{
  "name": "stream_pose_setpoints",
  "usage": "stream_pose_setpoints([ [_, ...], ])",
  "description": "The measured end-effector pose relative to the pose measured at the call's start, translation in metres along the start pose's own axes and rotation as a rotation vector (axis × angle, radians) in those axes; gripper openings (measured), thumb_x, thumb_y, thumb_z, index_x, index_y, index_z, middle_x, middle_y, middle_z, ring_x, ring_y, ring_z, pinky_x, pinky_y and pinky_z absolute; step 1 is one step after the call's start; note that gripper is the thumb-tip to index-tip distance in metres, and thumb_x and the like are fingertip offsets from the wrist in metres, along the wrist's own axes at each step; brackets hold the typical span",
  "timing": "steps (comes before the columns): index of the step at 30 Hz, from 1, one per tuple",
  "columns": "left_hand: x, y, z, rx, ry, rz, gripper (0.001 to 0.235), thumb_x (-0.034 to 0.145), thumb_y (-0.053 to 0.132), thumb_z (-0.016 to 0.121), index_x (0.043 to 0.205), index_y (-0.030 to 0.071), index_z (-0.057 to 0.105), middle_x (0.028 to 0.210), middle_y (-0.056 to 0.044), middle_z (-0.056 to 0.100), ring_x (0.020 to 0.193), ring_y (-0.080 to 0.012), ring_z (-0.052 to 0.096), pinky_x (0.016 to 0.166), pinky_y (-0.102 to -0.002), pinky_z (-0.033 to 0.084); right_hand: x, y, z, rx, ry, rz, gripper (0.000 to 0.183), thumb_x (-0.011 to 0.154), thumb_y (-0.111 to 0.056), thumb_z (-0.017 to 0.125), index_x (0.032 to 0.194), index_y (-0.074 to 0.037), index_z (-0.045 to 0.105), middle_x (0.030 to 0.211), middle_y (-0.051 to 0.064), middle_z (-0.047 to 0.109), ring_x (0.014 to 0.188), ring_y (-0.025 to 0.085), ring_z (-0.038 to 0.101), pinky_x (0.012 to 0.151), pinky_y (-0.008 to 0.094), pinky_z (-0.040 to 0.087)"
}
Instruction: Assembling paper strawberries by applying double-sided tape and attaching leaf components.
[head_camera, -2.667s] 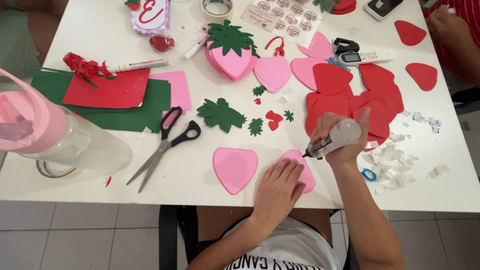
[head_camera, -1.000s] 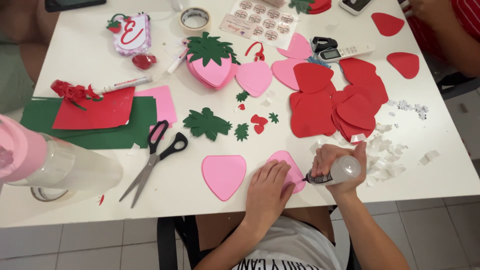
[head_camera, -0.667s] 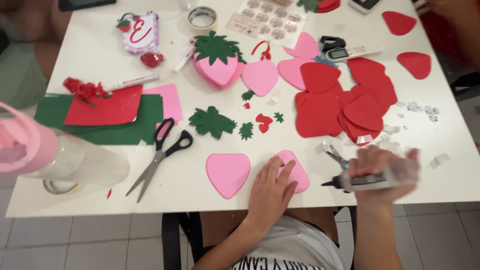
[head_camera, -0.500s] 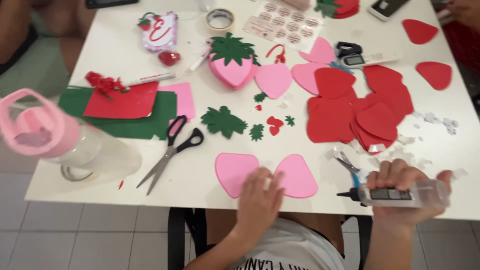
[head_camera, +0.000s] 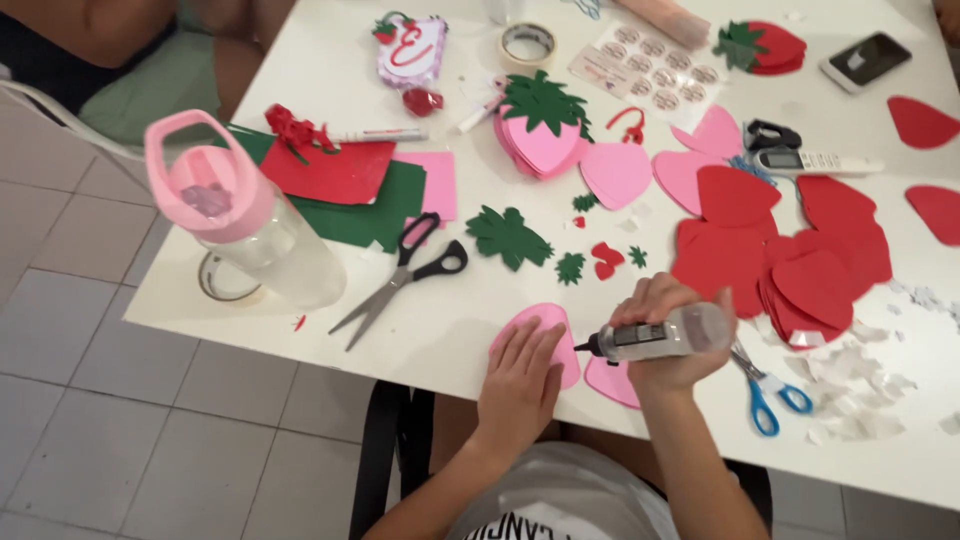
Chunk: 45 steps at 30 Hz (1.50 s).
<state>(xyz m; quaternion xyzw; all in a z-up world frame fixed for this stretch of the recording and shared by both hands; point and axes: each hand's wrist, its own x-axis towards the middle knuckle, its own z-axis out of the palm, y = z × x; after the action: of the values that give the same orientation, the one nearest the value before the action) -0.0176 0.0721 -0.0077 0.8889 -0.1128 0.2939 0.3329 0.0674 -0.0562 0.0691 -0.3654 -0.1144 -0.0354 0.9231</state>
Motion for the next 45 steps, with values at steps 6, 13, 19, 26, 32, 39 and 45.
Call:
stream_pose_setpoints([
  [6, -0.006, -0.004, 0.004, 0.057, 0.022, -0.075, 0.035, 0.096, 0.02, 0.052, 0.127, 0.004, 0.051, 0.123, -0.01, 0.061, 0.122, -0.0259, 0.054, 0.106, -0.041, 0.038, 0.016, 0.025, 0.004, -0.184, 0.047, 0.019, 0.071, 0.092, -0.052, 0.025, 0.054, -0.003, 0.06, 0.051, 0.007, 0.045, 0.045, 0.019, 0.044, 0.038, 0.028, 0.045],
  [13, -0.005, -0.005, 0.01, 0.076, 0.062, -0.106, 0.035, 0.093, 0.019, 0.057, 0.123, 0.003, 0.054, 0.118, -0.013, 0.063, 0.118, -0.0269, 0.056, 0.103, -0.041, 0.04, 0.019, 0.05, -0.013, -0.204, 0.056, -0.011, 0.073, 0.09, -0.057, 0.023, 0.053, -0.004, 0.059, 0.047, 0.007, 0.044, 0.036, 0.02, 0.043, 0.032, 0.027, 0.041],
  [19, -0.006, -0.01, 0.017, 0.122, 0.157, -0.048, 0.043, 0.087, 0.021, 0.061, 0.125, 0.003, 0.054, 0.101, -0.011, 0.066, 0.112, -0.0289, 0.06, 0.104, -0.043, 0.042, 0.036, 0.06, -0.022, -0.244, 0.013, -0.084, 0.08, 0.086, -0.068, 0.022, 0.043, -0.004, 0.043, 0.036, 0.012, 0.03, 0.03, 0.022, 0.035, 0.034, 0.031, 0.042],
  [26, -0.009, -0.014, 0.024, 0.126, 0.173, -0.029, 0.024, 0.084, 0.021, 0.065, 0.102, 0.007, 0.056, 0.096, -0.008, 0.065, 0.109, -0.029, 0.062, 0.102, -0.043, 0.043, 0.046, 0.067, -0.026, -0.25, 0.03, -0.021, 0.079, 0.084, -0.07, 0.021, 0.042, -0.006, 0.042, 0.034, 0.013, 0.029, 0.028, 0.024, 0.035, 0.033, 0.031, 0.041],
  [32, -0.009, -0.012, 0.023, 0.125, 0.164, -0.043, 0.018, 0.084, 0.021, 0.065, 0.088, 0.011, 0.052, 0.096, -0.006, 0.065, 0.109, -0.0283, 0.063, 0.102, -0.042, 0.043, 0.022, 0.055, -0.027, -0.304, 0.003, -0.001, 0.081, 0.084, -0.072, 0.018, 0.043, -0.007, 0.042, 0.035, 0.011, 0.03, 0.03, 0.022, 0.036, 0.036, 0.028, 0.041],
  [39, -0.01, -0.01, 0.024, 0.149, 0.163, -0.048, 0.02, 0.082, 0.021, 0.068, 0.088, 0.011, 0.051, 0.097, -0.007, 0.064, 0.11, -0.0282, 0.062, 0.102, -0.042, 0.043, 0.042, 0.067, -0.036, -0.325, -0.079, 0.005, 0.084, 0.084, -0.071, 0.013, 0.043, -0.004, 0.043, 0.035, 0.013, 0.034, 0.03, 0.024, 0.042, 0.035, 0.027, 0.041],
  [45, -0.01, -0.009, 0.022, 0.128, 0.143, -0.059, 0.018, 0.084, 0.022, 0.065, 0.088, 0.011, 0.051, 0.099, -0.008, 0.066, 0.11, -0.028, 0.062, 0.103, -0.041, 0.042, 0.03, 0.06, -0.05, -0.23, -0.042, 0.108, 0.083, 0.087, -0.069, 0.014, 0.043, -0.006, 0.043, 0.036, 0.011, 0.034, 0.029, 0.022, 0.041, 0.033, 0.026, 0.041],
])
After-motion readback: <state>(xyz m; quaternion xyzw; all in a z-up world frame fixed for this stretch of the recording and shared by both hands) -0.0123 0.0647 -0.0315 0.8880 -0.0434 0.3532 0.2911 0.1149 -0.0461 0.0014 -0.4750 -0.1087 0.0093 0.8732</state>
